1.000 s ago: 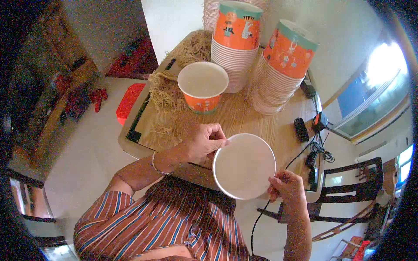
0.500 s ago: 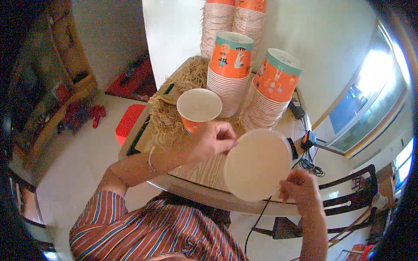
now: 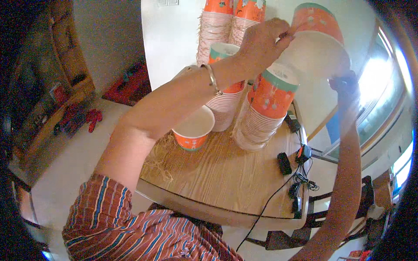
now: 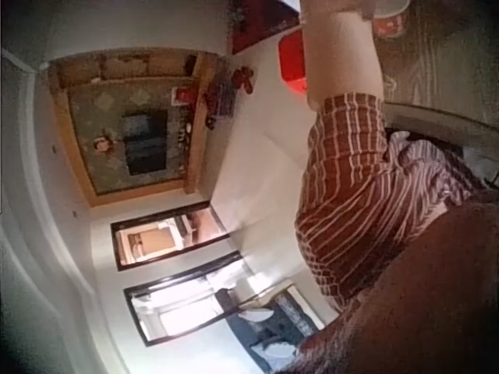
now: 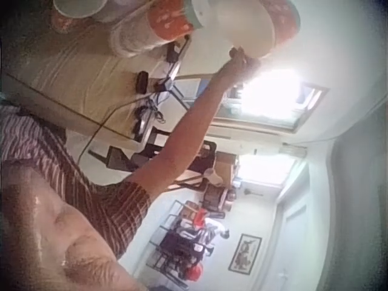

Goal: Place shredded material into paper cups and organize them on a table.

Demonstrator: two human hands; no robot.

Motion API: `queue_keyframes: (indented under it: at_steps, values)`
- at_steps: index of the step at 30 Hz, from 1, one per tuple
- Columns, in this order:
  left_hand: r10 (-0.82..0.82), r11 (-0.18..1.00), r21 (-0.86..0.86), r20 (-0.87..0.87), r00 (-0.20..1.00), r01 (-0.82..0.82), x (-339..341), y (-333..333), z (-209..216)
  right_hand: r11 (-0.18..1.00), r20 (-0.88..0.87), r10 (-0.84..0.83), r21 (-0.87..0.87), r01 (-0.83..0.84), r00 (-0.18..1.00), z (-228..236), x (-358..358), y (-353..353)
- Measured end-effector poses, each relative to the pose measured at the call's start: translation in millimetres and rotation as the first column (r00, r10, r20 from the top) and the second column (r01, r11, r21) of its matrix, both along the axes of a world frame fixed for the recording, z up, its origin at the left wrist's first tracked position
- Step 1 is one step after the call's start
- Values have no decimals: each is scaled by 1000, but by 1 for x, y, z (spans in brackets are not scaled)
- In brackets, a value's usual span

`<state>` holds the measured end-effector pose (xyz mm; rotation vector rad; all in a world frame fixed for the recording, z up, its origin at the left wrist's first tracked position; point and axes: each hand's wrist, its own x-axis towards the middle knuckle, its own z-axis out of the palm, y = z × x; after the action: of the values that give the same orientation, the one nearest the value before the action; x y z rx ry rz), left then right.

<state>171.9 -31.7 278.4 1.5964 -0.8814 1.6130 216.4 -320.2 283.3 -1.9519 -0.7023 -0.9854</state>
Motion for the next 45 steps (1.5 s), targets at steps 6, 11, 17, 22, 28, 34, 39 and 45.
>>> queue_keyframes:
  at_steps: [6, 11, 17, 22, 28, 34, 39, 45]
  values:
    - [209, 974, 88, 23, 978, -210, 65, 16, -23, 980, -46, 72, 188, -62, 996, -31, 85, 39]
    - [229, 964, 152, -61, 972, -217, 88, 32, -53, 943, -158, 191, 302, -137, 969, -65, 110, 60]
    - [161, 959, 235, 19, 987, -161, 82, 29, -82, 968, -244, 94, 248, -32, 965, -100, 124, 52]
    - [9, 972, 234, -87, 996, 11, 70, 36, -99, 927, -267, 244, 348, -143, 932, -127, 124, 50]
    - [-51, 965, 244, -176, 983, 94, 62, 43, -120, 923, -284, 265, 351, -157, 922, -134, 114, 52]
    - [-84, 929, 330, -249, 965, 166, 59, 52, -135, 948, -280, 248, 267, -173, 927, -153, 119, 43]
    - [-116, 882, 436, -166, 979, 179, 53, 59, -144, 952, -291, 277, 213, -220, 916, -156, 107, 40]
    - [102, 825, 561, -266, 959, 67, 47, 60, -160, 924, -337, 358, 260, -279, 871, -161, 106, 35]
